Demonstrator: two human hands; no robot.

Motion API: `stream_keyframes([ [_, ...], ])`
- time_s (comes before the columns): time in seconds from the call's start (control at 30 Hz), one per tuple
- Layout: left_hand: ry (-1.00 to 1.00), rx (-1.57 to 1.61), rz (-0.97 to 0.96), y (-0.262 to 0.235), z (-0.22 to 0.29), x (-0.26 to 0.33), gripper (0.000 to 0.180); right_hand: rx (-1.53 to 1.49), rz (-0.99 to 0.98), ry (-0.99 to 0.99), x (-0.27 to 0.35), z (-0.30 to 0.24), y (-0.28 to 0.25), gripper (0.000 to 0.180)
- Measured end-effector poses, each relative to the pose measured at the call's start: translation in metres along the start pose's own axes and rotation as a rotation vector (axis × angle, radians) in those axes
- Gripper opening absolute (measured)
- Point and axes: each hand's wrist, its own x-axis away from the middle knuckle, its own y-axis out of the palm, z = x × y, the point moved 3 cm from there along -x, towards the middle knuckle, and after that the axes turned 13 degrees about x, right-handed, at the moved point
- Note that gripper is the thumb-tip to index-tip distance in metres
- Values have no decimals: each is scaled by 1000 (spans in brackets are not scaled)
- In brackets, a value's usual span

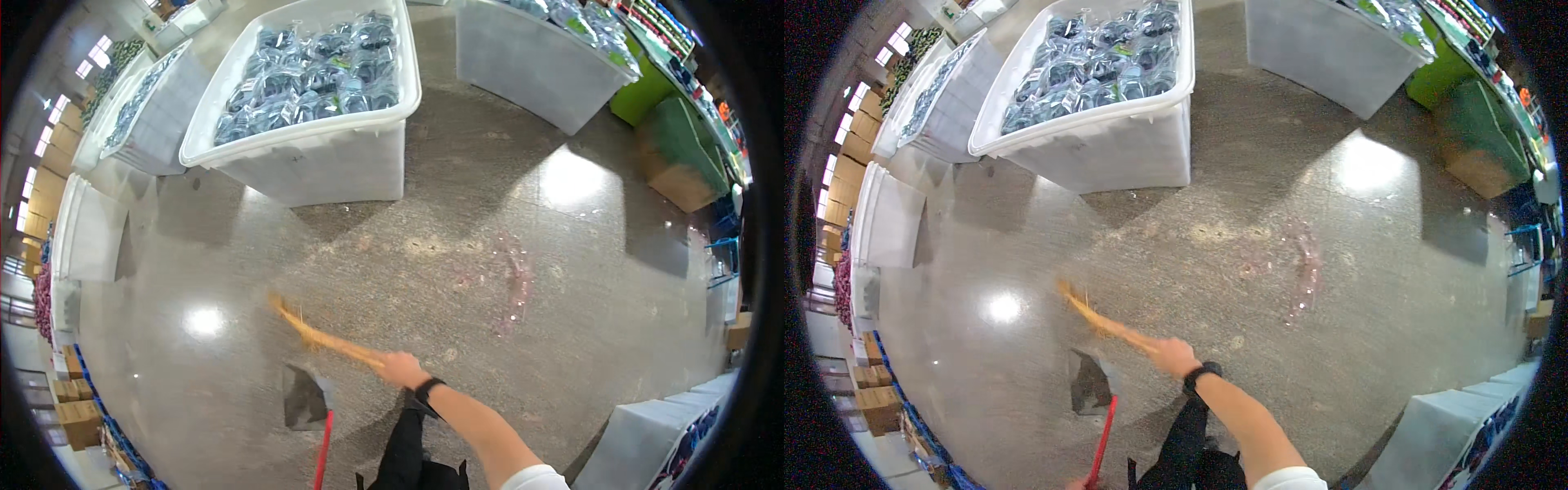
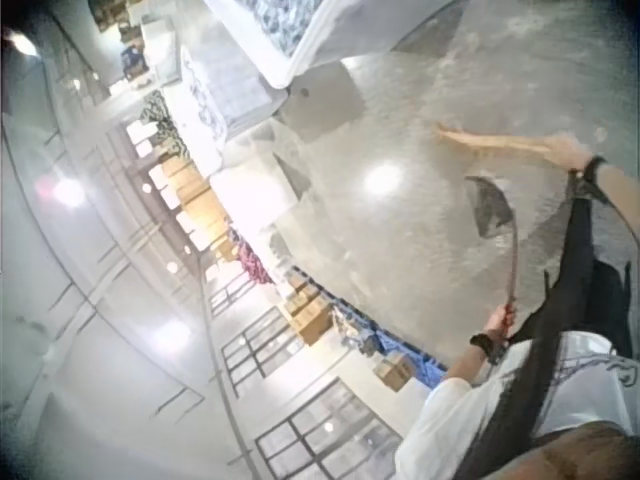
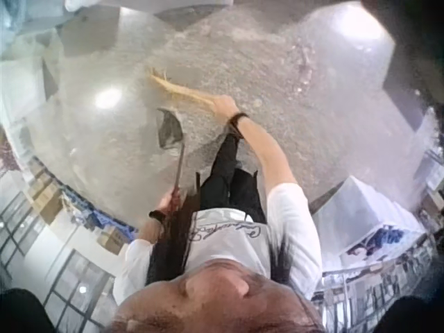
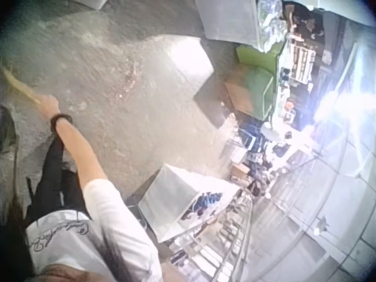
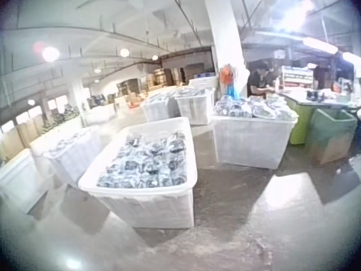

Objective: Sweeping debris from the floor into a dustpan in a manufacturing facility.

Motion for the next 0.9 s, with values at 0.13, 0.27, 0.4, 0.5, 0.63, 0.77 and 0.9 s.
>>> stream_keyframes([
  [0.13,-78,69,-30,21,18,-7,31,-136,240,98,-73,33,-74,36],
  [0.27,-96,94,34,29,16,-5,30,-495,299,262,-37,137,-102,41],
  [0.4,-92,79,45,49,21,1,24,-742,213,503,105,232,-118,39],
  [0.5,-108,31,34,73,23,8,24,-807,345,666,203,277,-131,40],
  [0.63,-112,-21,39,107,15,24,24,-780,388,665,291,272,-162,43],
  [0.77,-68,-109,16,157,-1,41,25,-549,269,453,338,286,-153,43],
  [0.9,27,-229,29,214,-22,50,32,-35,-56,284,322,330,-127,40],
])
